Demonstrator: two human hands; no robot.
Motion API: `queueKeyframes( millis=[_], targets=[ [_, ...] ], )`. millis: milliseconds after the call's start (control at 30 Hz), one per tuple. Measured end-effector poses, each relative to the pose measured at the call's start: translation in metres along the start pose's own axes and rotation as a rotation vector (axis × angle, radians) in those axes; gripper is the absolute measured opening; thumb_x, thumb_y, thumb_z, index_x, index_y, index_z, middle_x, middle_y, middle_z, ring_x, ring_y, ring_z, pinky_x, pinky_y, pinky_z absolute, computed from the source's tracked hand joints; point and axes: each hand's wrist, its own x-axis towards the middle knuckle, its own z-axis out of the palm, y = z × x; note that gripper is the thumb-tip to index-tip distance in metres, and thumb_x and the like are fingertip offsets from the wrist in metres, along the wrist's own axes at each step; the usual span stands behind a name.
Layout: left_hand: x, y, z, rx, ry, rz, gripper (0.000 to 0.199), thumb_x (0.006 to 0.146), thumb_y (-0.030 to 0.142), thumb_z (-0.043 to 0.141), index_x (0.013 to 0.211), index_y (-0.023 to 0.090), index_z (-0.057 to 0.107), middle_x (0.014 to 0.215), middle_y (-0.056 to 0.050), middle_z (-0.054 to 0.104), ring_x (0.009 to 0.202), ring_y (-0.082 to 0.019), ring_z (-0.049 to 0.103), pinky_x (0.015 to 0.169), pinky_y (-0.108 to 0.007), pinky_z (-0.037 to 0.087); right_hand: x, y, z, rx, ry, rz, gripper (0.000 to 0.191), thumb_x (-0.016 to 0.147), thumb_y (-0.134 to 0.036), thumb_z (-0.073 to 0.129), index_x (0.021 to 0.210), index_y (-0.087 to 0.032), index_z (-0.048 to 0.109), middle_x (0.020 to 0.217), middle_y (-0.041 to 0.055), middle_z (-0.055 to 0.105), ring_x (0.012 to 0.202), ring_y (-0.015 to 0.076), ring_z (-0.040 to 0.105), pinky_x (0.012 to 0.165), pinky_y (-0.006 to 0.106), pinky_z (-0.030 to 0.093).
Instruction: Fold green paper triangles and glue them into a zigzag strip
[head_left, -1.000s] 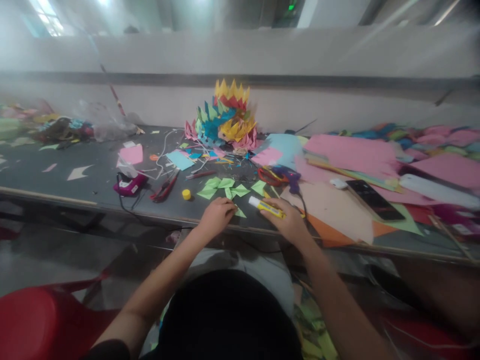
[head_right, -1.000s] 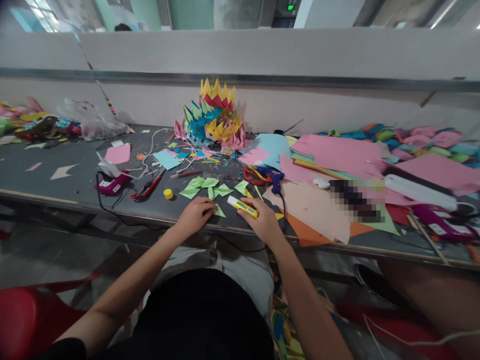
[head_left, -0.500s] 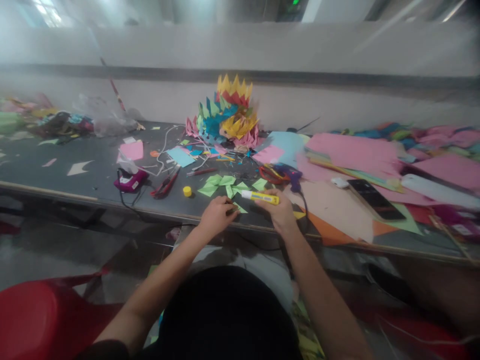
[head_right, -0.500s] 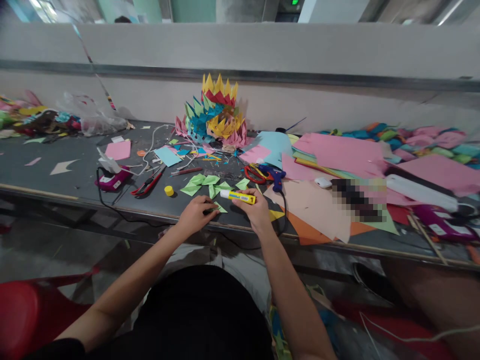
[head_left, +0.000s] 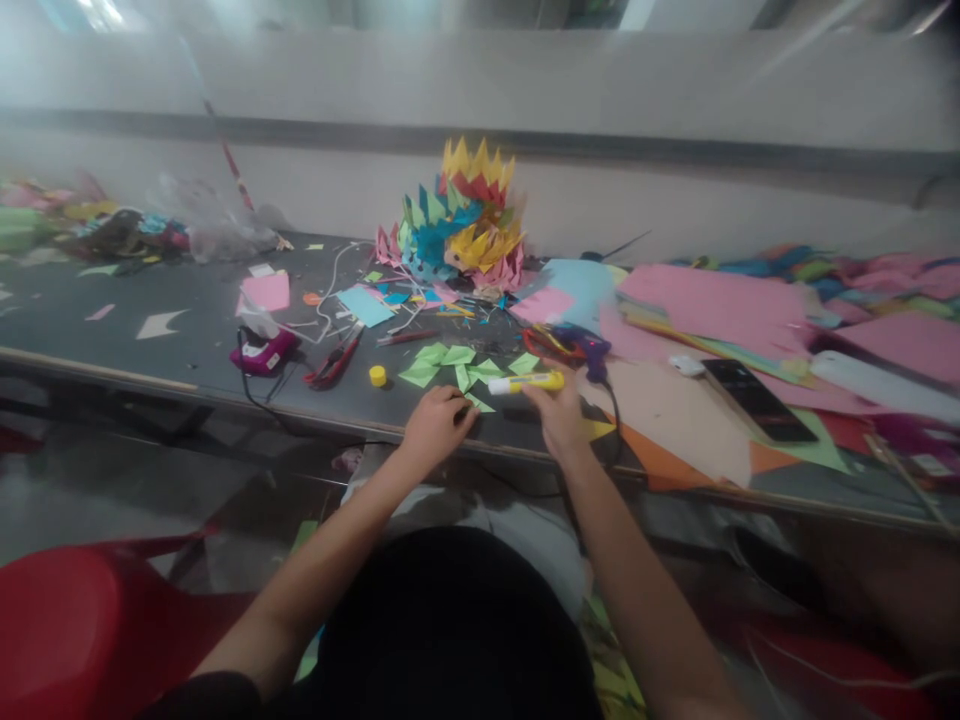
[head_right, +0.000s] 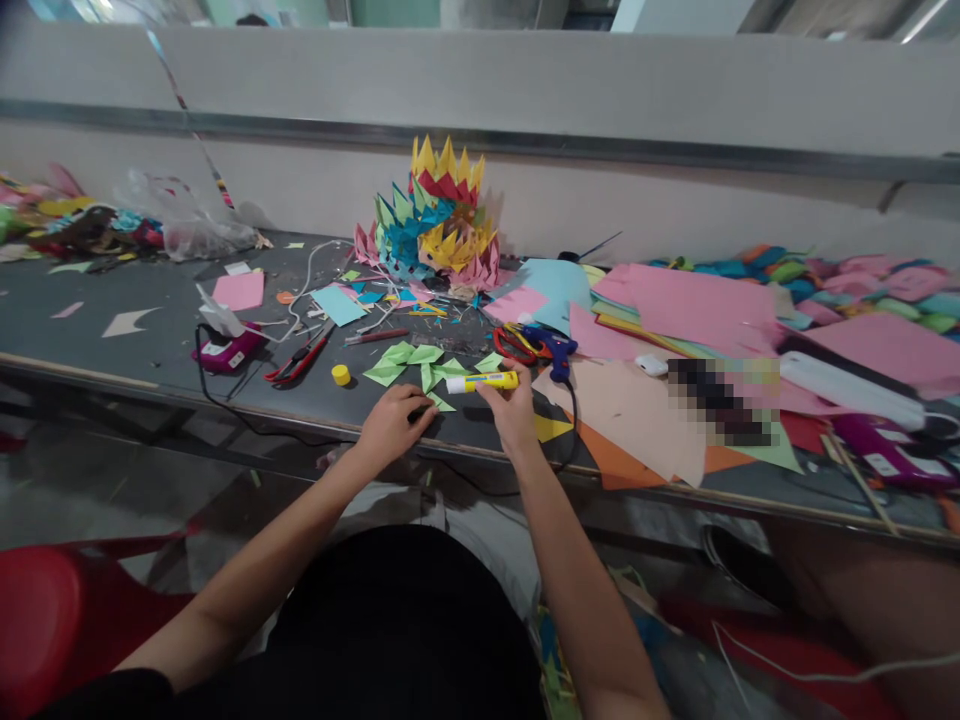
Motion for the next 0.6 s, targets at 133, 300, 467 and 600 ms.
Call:
queueKeyframes(
  millis=[133, 300, 467, 600],
  targets=[
    [0.0, 0.0, -0.001, 0.011, -0.016, 0.01, 0.019, 0.084, 0.022, 0.049, 0.085, 0.017, 0.068, 0.089, -0.008, 0.062, 0.086, -0.02, 0.055, 0.081, -0.033, 0.045, -0.004, -0.005, 0.004, -0.13, -0.142, -0.111, 0.063, 0.065, -0.026, 0.064, 0.119, -0.024, 0.031, 0.09, 0.0009, 0.057, 0.077, 0.0159, 0.058, 0.076, 0.033, 0.048],
    [0.0, 0.0, -0.001, 0.009, -0.022, -0.004, 0.018, 0.082, 0.021, 0.051, 0.084, 0.017, 0.069, 0.09, -0.008, 0.062, 0.087, -0.02, 0.055, 0.08, -0.032, 0.046, -0.006, -0.002, 0.01, -0.205, -0.294, -0.238, 0.064, 0.069, -0.023, 0.059, 0.125, -0.021, 0.027, 0.098, 0.0053, 0.055, 0.081, 0.0172, 0.058, 0.08, 0.035, 0.048],
    [0.0, 0.0, -0.003, 0.001, -0.028, -0.009, 0.016, 0.081, 0.02, 0.053, 0.084, 0.017, 0.069, 0.091, -0.008, 0.063, 0.087, -0.02, 0.056, 0.081, -0.032, 0.046, -0.003, 0.003, 0.012, -0.408, -0.386, -0.327, 0.063, 0.072, -0.02, 0.055, 0.13, -0.022, 0.03, 0.1, 0.0058, 0.056, 0.084, 0.0194, 0.058, 0.083, 0.038, 0.048],
    [0.0, 0.0, -0.002, 0.007, -0.025, -0.011, 0.016, 0.08, 0.019, 0.054, 0.084, 0.017, 0.069, 0.092, -0.007, 0.063, 0.088, -0.019, 0.056, 0.082, -0.031, 0.046, -0.002, 0.005, 0.01, -0.497, -0.435, -0.385, 0.062, 0.074, -0.019, 0.054, 0.132, -0.024, 0.03, 0.102, 0.0057, 0.056, 0.086, 0.0202, 0.059, 0.083, 0.04, 0.049]
  ],
)
